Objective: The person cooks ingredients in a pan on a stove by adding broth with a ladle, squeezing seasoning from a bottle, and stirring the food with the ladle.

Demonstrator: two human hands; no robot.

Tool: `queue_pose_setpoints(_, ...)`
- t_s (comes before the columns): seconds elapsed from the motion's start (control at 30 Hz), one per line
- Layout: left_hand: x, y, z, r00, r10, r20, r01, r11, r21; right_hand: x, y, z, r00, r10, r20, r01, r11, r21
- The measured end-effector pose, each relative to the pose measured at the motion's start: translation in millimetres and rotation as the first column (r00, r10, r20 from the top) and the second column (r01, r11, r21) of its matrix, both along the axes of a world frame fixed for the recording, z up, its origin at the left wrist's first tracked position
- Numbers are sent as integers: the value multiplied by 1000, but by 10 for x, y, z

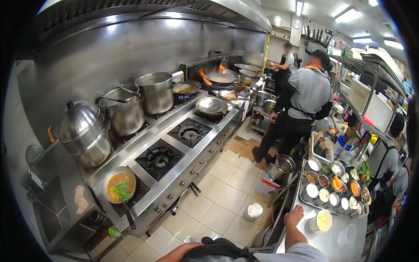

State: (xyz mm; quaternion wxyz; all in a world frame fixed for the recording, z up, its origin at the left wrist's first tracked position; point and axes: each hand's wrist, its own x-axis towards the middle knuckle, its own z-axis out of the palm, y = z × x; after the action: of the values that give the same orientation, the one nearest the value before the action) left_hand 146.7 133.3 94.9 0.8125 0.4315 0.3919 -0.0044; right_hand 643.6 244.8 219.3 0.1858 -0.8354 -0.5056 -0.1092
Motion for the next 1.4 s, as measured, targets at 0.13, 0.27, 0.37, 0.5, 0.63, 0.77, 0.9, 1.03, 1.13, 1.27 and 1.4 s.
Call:
queue_pose_setpoints(0.13,-7,26,-11,1000,-2,-4,2,1000,11,-14,12,14,1000,-7,-1,7,1000,7)
queue_pose_setpoints(0.27,-14,26,-19,1000,-6,-3,6,1000,19,-59,-4,68,1000,-12,2,12,1000,9)
queue_pose_setpoints(0.37,-14,38,-26,1000,-9,-3,9,1000,25,-43,2,54,1000,-24,3,24,1000,-2)
queue_pose_setpoints(0.5,-11,40,-37,1000,-8,-5,8,999,32,18,30,-32,1000,-18,2,18,1000,-1)
queue_pose_setpoints(0.63,-18,51,-41,1000,-11,-1,11,999,37,-22,11,-12,996,-14,88,10,999,51)
queue_pose_setpoints(0.77,-31,46,-48,1000,-12,-1,12,999,43,-68,-3,59,997,-22,74,19,999,35)
queue_pose_setpoints(0.9,-50,26,-49,1000,-6,-2,6,999,43,-80,-2,63,999,-20,49,19,1000,19)
queue_pose_setpoints(1.03,-63,14,-43,1000,-4,-3,4,999,43,-77,-9,68,996,-23,81,22,1000,19)
queue_pose_setpoints(1.13,-72,11,-44,1000,0,-4,0,999,46,-95,0,103,997,-32,69,32,999,-3)
queue_pose_setpoints(1.27,-85,4,-44,1000,2,-3,-2,999,46,-99,-1,101,997,-40,69,42,999,-24)
queue_pose_setpoints(1.4,-92,12,-37,1000,6,-4,-6,999,50,-69,8,65,996,-38,77,38,999,-10)
